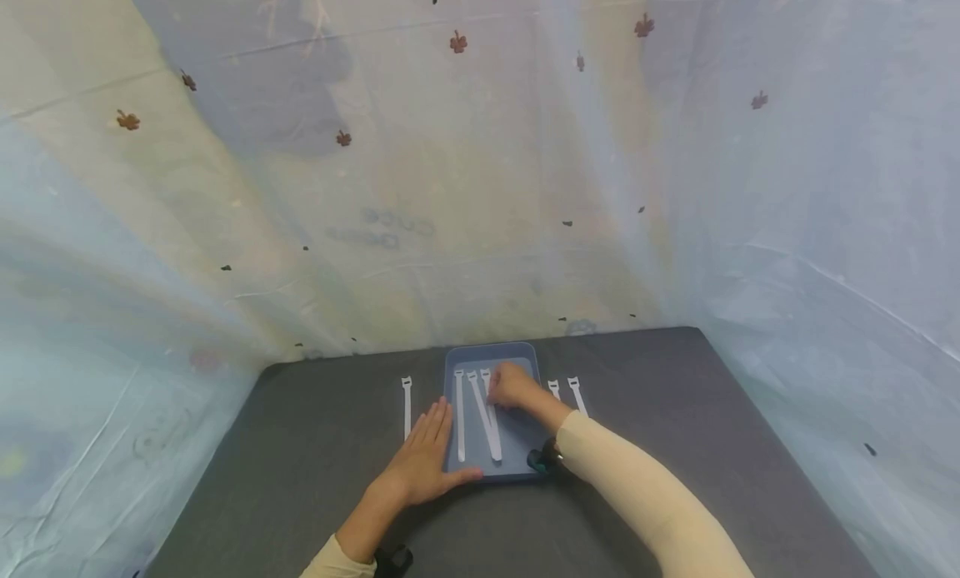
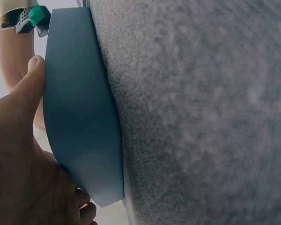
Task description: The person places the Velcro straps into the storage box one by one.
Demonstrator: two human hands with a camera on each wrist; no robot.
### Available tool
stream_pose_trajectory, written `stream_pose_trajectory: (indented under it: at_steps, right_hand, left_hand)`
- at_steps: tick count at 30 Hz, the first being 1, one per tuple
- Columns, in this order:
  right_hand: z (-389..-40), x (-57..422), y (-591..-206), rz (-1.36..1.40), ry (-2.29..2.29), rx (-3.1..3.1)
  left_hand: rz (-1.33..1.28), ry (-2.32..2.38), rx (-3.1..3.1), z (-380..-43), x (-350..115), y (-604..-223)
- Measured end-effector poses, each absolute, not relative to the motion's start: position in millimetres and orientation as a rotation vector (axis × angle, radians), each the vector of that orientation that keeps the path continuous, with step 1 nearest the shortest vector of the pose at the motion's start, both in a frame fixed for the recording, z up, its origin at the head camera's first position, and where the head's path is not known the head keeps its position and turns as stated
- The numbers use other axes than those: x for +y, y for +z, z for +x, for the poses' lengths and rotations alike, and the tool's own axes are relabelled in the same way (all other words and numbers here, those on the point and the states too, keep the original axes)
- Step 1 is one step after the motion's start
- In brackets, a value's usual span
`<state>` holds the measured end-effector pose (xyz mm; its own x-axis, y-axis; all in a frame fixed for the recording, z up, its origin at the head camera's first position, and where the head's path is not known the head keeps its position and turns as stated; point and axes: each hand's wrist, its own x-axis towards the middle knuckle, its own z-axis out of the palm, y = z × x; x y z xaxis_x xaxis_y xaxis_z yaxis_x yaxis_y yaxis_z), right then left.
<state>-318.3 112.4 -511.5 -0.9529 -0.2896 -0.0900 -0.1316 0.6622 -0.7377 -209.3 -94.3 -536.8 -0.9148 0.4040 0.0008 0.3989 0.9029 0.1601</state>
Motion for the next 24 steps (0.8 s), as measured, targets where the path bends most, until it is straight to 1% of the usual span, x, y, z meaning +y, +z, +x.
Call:
stream_pose_trajectory:
  at_steps: [16,24]
  right_hand:
    - [-306.0,152.7,-474.3,-0.376,-1.271,2.663]
    - [-294.9,181.2,-467.5,-0.345,-1.320,2.698]
  left_hand:
    - [0.636,0.255,3.022,-210.3,-93.6,-536.6]
    - [0.652,0.280,3.038,-210.6,-93.8,-538.9]
